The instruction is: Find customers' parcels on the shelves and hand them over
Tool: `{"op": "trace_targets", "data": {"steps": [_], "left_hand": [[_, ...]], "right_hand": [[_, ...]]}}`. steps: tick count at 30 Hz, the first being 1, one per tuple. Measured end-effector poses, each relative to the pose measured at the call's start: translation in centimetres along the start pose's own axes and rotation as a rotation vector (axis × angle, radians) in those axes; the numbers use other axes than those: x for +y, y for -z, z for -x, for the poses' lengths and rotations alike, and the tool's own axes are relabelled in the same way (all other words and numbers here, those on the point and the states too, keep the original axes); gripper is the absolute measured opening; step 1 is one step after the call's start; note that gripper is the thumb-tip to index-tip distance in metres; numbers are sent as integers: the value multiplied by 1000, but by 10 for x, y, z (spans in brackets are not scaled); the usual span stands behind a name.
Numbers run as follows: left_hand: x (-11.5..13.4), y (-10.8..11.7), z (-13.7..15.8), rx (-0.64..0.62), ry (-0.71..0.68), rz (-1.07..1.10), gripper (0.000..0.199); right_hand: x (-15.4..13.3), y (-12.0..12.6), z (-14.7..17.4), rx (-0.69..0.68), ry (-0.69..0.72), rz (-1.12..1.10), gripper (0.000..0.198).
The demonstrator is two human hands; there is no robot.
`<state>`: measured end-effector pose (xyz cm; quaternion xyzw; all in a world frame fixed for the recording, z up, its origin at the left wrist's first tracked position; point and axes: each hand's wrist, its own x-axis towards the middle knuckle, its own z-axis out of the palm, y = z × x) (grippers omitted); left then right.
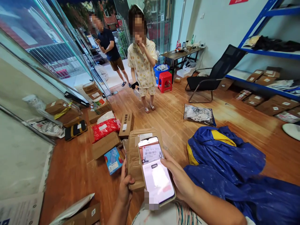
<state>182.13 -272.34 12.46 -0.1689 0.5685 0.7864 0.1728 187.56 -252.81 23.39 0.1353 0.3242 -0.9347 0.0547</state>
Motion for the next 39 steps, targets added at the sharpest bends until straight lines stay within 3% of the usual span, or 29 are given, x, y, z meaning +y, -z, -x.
{"op": "trace_targets", "data": {"steps": [7, 12, 14, 17, 20, 23, 27, 30, 34, 39], "left_hand": [[-11, 4, -10, 27, 40, -2, 95], [-16, -6, -8, 88, 144, -31, 95], [-20, -10, -9, 94, 170, -32, 93], [-30, -14, -16, 94, 191, -36, 92], [-41, -17, -27, 117, 188, -78, 93], [-49, -28, -35, 122, 132, -126, 89], [-57, -57, -30, 134, 47, -194, 86], [-63, -85, -21, 61, 54, -232, 87], [-67, -120, -12, -158, 152, -202, 89], [-58, -165, -6, -453, 223, -239, 100]], "right_hand": [[3, 41, -50, 270, -103, -18, 35], [7, 65, -73, 362, -193, -115, 41], [4, 73, -74, 352, -230, -173, 46], [-9, 91, -67, 235, -225, -291, 53], [-25, 125, -51, 147, -181, -348, 55], [-32, 172, -28, 121, -162, -350, 70], [-20, 235, 0, 237, -138, -337, 70], [2, 268, 17, 365, -238, -318, 58], [24, 285, 40, 419, -410, -305, 45], [29, 292, 67, 652, -184, -217, 40]]}}
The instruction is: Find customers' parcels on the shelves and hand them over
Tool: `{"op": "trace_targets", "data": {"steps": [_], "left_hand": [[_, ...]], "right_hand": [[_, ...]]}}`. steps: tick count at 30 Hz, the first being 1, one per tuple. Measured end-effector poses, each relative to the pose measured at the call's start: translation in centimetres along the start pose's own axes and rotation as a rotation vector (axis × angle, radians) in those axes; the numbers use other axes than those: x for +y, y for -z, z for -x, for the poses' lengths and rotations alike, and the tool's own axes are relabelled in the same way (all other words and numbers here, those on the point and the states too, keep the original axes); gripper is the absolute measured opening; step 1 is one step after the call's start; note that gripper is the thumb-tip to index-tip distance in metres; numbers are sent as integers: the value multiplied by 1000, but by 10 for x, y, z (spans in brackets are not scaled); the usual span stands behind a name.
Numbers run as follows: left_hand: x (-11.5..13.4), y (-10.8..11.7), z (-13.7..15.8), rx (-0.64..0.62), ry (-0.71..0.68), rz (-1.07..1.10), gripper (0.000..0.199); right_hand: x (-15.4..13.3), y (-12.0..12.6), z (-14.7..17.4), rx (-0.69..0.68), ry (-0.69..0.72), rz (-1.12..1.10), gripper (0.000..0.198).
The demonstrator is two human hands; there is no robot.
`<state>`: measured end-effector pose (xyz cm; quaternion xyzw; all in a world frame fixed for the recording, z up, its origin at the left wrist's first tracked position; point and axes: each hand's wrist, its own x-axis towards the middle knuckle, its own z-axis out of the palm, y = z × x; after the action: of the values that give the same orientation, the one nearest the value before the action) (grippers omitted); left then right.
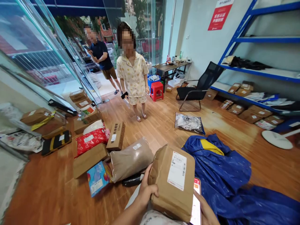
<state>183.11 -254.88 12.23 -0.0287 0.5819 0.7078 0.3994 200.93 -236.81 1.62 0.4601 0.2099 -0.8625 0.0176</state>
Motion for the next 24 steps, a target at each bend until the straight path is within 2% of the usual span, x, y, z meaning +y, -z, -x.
{"op": "trace_targets", "data": {"steps": [3, 6, 9, 11, 13, 16, 21, 24], "left_hand": [[20, -19, -11, -116, -22, -57, 102], [44, -31, -31, -202, -65, -148, 98], [70, -39, -64, -241, -144, -197, 95], [90, -43, -94, -241, -225, -199, 95], [113, -47, -131, -224, -288, -180, 96], [157, -49, -202, -181, -321, -139, 99], [246, -49, -351, -23, -400, -60, 101], [305, -55, -439, 88, -422, -16, 101]], "right_hand": [[-4, 7, 3, 40, 79, -24, 48], [-20, 0, 0, 15, 145, -83, 51], [-60, -25, -15, -27, 288, -75, 52], [-101, -50, -34, -67, 364, -47, 64], [-149, -80, -63, -124, 434, -19, 69], [-228, -135, -121, -237, 492, 75, 66], [-373, -251, -242, -361, 488, 225, 71], [-459, -324, -314, -417, 439, 302, 67]]}}
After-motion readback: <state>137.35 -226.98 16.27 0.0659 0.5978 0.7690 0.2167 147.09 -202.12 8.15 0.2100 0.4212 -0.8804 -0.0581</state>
